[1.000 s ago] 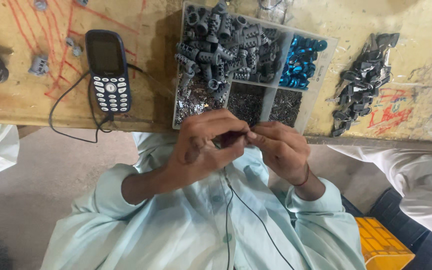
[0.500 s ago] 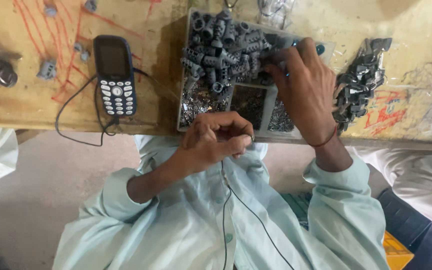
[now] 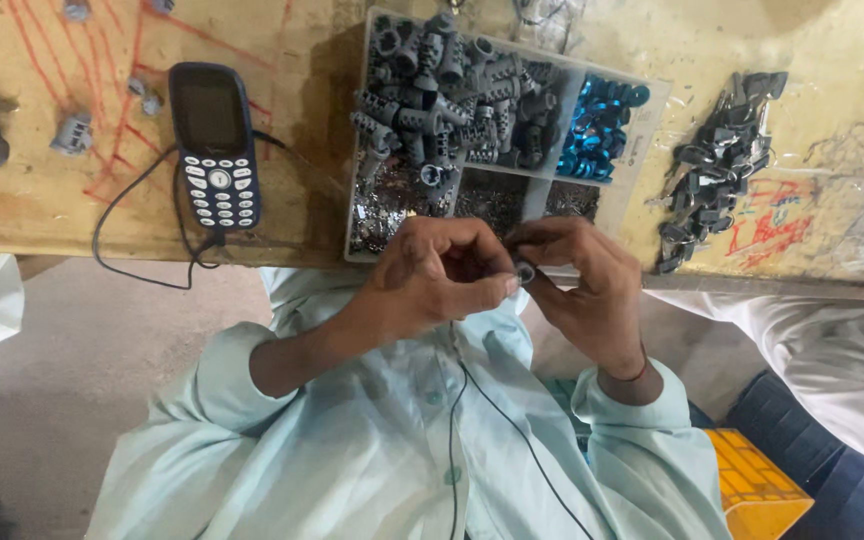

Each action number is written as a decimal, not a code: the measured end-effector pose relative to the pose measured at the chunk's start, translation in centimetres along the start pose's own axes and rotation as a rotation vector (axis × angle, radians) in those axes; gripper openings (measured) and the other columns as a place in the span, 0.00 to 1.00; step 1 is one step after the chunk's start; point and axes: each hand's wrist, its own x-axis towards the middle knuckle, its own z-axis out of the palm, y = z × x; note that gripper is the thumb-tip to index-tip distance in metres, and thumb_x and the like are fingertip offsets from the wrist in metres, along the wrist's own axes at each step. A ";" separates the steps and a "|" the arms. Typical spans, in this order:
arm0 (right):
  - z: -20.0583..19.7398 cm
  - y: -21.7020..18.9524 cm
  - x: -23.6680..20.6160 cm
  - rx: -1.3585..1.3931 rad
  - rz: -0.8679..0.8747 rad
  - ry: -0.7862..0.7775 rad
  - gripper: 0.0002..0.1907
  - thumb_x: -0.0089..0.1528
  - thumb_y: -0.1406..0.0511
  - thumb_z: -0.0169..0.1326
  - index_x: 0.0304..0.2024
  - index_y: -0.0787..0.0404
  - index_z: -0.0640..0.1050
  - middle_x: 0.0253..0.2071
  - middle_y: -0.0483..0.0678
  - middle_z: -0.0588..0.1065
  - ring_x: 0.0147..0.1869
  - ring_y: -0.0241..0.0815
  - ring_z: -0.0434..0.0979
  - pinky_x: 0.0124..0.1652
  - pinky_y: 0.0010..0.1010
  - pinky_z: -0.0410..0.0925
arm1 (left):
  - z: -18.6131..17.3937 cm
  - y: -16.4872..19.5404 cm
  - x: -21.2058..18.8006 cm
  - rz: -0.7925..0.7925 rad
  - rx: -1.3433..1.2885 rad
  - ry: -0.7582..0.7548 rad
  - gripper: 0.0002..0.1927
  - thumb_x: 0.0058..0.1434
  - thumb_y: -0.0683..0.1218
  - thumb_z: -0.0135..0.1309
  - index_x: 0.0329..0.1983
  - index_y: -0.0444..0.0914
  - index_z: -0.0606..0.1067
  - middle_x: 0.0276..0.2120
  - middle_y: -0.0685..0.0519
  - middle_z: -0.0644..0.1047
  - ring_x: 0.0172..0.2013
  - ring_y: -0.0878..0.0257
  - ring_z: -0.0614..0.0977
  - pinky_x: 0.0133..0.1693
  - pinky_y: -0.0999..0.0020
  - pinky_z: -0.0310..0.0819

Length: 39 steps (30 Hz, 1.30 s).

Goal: The person sits at a workbench and assembles small electrical connectors by hand. They repeatedly pick small metal screws or contacts from a compartment box, insert them into gray plastic connector bodies, and place finished connectors aside, working through many pieces one at a time.

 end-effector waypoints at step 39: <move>-4.2 4.7 5.2 -0.462 0.121 0.134 0.06 0.66 0.72 0.62 0.44 0.66 0.78 0.37 0.53 0.78 0.36 0.43 0.80 0.36 0.30 0.70 | 0.4 -1.1 -0.7 0.576 0.526 0.119 0.10 0.64 0.32 0.60 0.48 0.33 0.79 0.43 0.47 0.84 0.42 0.60 0.89 0.44 0.71 0.86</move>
